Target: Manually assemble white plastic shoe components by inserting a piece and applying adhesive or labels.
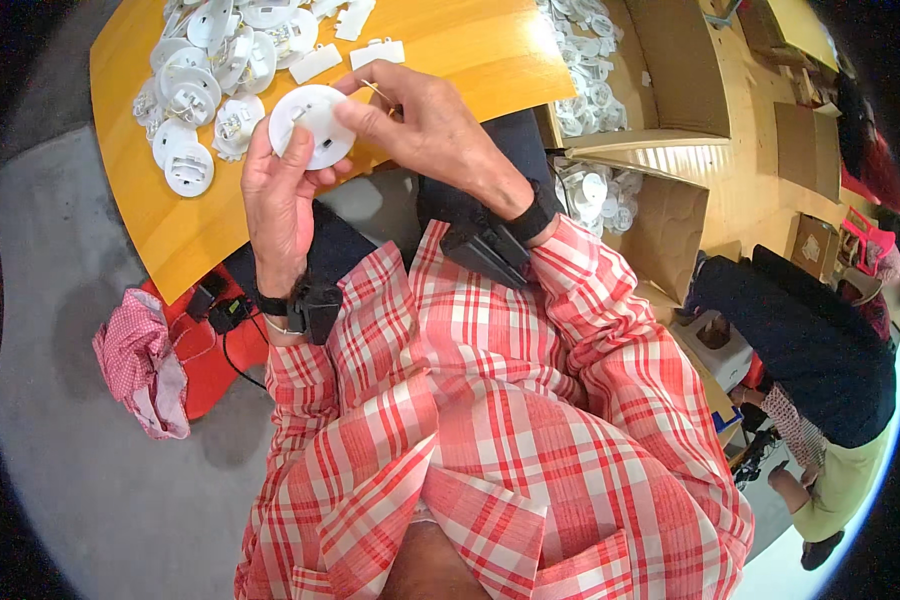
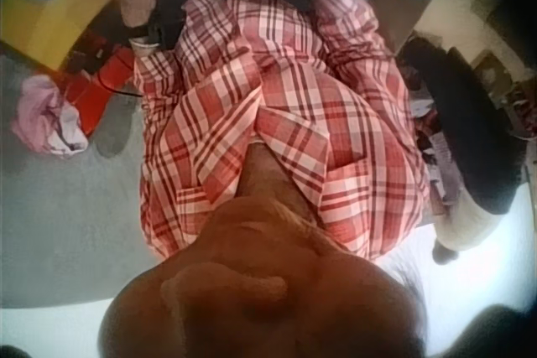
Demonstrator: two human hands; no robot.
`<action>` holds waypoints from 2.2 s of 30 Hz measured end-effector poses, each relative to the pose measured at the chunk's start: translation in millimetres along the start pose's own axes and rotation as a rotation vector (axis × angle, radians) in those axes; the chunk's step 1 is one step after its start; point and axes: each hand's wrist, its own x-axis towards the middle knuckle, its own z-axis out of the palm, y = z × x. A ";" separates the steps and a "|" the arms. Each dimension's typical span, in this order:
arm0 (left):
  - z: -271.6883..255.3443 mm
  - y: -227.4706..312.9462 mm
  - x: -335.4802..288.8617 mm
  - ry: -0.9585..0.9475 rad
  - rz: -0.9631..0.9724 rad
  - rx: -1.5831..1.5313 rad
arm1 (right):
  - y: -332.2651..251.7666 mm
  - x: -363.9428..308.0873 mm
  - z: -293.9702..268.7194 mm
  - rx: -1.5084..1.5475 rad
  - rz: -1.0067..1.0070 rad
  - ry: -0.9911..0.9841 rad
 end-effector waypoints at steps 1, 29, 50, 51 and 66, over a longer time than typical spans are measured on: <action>1.2 -0.6 0.1 0.000 0.001 0.001 | -1.4 1.1 -0.1 -0.128 -0.044 -0.027; -32.0 -0.2 -1.0 0.162 0.208 0.519 | 98.3 -139.4 -149.8 0.585 0.151 0.785; -50.8 29.0 19.6 0.382 0.303 0.864 | 297.5 -242.6 -133.8 0.599 1.131 0.863; -54.7 29.3 19.9 0.379 0.303 0.862 | 300.4 -246.3 -138.9 0.621 1.192 0.845; -61.5 -1.8 12.9 0.098 -0.007 -0.463 | 172.9 -136.4 -142.0 0.379 0.395 1.041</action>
